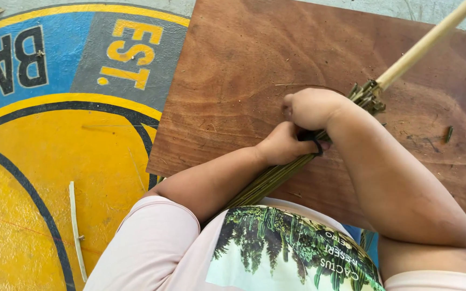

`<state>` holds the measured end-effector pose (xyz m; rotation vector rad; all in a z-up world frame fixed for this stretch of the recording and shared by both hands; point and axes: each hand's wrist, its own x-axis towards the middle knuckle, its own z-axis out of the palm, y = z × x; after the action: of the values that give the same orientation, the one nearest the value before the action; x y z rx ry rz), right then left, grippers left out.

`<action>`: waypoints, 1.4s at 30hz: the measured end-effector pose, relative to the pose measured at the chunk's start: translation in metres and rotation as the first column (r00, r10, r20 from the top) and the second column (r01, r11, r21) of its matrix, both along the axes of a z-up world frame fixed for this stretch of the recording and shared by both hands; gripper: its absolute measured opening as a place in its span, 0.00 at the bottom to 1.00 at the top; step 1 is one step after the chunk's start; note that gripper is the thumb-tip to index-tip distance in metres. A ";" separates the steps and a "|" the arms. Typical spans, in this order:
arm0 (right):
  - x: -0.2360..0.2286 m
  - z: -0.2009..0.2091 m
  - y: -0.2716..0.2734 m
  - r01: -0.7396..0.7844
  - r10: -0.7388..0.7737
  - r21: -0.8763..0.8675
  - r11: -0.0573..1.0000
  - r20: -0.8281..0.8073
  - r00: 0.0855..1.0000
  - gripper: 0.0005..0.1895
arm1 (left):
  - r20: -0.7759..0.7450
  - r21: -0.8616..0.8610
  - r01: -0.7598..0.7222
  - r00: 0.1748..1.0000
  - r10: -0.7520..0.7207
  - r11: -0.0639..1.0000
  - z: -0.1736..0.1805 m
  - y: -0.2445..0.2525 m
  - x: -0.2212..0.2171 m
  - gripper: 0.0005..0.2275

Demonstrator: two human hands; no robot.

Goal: The recorder is seen manufacturing a broom by assembling the wooden handle with the dried grass/straw using rubber ties.

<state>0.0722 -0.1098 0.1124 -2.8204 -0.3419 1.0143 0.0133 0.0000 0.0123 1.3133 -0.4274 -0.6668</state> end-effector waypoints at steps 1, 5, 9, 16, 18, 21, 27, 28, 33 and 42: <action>0.000 0.000 -0.003 0.005 -0.005 -0.003 1.000 -0.002 1.000 0.20 | -0.002 -0.003 0.005 1.000 -0.005 1.000 0.002 0.000 0.000 0.11; 0.009 -0.005 -0.005 0.003 -0.007 0.064 0.998 0.059 0.998 0.29 | 0.184 0.226 -0.058 0.983 0.016 0.972 0.019 0.007 0.001 0.15; 0.018 -0.012 -0.005 0.028 -0.028 0.000 1.000 -0.037 0.999 0.22 | 0.278 0.276 -0.090 0.960 0.010 0.957 0.017 0.006 -0.002 0.19; 0.020 -0.012 -0.001 0.073 -0.074 -0.015 0.997 -0.126 0.989 0.21 | 0.231 0.234 -0.078 0.973 0.022 0.969 0.013 0.005 -0.003 0.18; 0.019 -0.010 -0.002 0.112 -0.100 0.065 0.992 -0.161 0.982 0.24 | 0.219 0.258 -0.077 0.976 0.019 0.963 0.016 0.005 -0.005 0.18; 0.012 0.004 0.003 0.132 -0.125 0.035 0.991 -0.158 0.979 0.32 | 0.218 0.325 -0.045 0.975 -0.029 0.945 0.027 0.007 -0.005 0.18; 0.015 -0.008 -0.016 0.151 -0.145 0.265 0.953 -0.040 0.989 0.24 | 0.182 0.398 -0.077 0.983 0.004 0.914 0.029 0.006 -0.007 0.19; 0.013 -0.005 -0.017 0.147 -0.142 0.265 0.953 -0.039 0.989 0.24 | 0.183 0.398 -0.080 0.983 0.007 0.914 0.027 0.005 -0.007 0.19; -0.002 0.012 -0.016 0.256 -0.278 0.332 0.908 0.018 0.960 0.24 | 0.212 0.411 -0.085 0.977 -0.005 0.908 0.023 0.004 -0.008 0.20; -0.027 -0.020 -0.046 0.175 -0.447 0.599 0.781 0.341 0.827 0.21 | 0.185 0.119 -0.182 0.970 0.159 0.976 0.004 -0.004 -0.021 0.27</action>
<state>0.0453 -0.1559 0.0925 -2.4170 -0.1409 0.1039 -0.0074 -0.0041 0.0162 1.5255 -0.4108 -0.4434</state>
